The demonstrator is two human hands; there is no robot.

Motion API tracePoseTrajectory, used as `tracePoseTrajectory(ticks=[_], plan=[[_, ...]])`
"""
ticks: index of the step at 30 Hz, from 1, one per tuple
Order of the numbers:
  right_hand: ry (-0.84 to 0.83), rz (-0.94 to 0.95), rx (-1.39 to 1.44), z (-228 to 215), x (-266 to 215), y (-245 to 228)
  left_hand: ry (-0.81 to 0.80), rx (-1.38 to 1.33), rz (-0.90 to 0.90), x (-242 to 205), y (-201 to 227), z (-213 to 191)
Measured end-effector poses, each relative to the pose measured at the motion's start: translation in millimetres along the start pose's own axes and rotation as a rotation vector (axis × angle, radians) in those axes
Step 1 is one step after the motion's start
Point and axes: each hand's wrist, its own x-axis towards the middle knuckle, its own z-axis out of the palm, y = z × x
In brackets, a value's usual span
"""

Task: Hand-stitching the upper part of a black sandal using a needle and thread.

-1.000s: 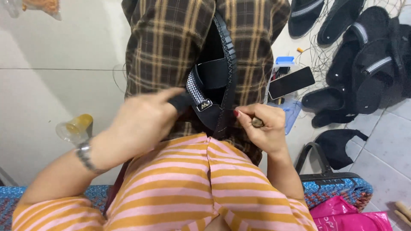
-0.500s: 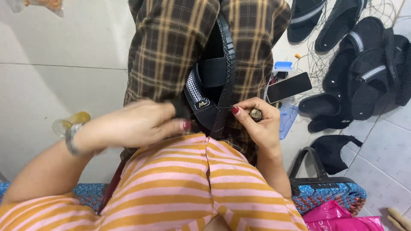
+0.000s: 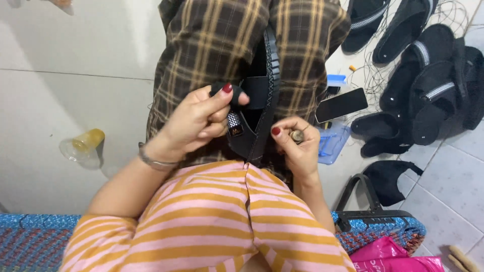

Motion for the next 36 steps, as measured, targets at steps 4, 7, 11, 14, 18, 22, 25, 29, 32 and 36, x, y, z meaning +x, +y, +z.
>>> tracePoseTrajectory(ticks=[4, 7, 11, 14, 18, 22, 25, 29, 32, 36], plan=[[-0.078, -0.389, -0.667, 33, 19, -47, -0.055, 1.082, 0.373, -37, 16, 12], [-0.149, -0.605, -0.951, 54, 23, -71, -0.119, 1.754, 0.845, -50, -15, -2], [-0.039, -0.785, -1.118, 47, 32, -62, -0.122, 1.864, 0.947, -23, -72, -32], [0.064, -0.853, -1.108, 45, 33, -60, -0.102, 1.801, 0.945, 6, -71, -26], [0.044, -0.854, -1.298, 45, 45, -41, -0.185, 1.655, 0.713, 6, -42, -27], [-0.065, -0.839, -1.377, 61, 40, -34, -0.122, 1.562, 0.470, -14, -43, -40], [-0.080, -0.836, -1.361, 52, 35, -35, -0.147, 1.557, 0.422, -21, -46, -36], [-0.177, -0.434, -1.181, 35, 7, -71, -0.362, 1.527, 0.126, -38, -10, -8], [-0.429, -0.447, -1.188, 7, -22, -91, -0.206, 1.353, -0.009, -60, 4, -15], [-0.698, -0.378, -1.006, 33, -48, -118, -0.484, 0.492, -0.325, -70, 1, -15]])
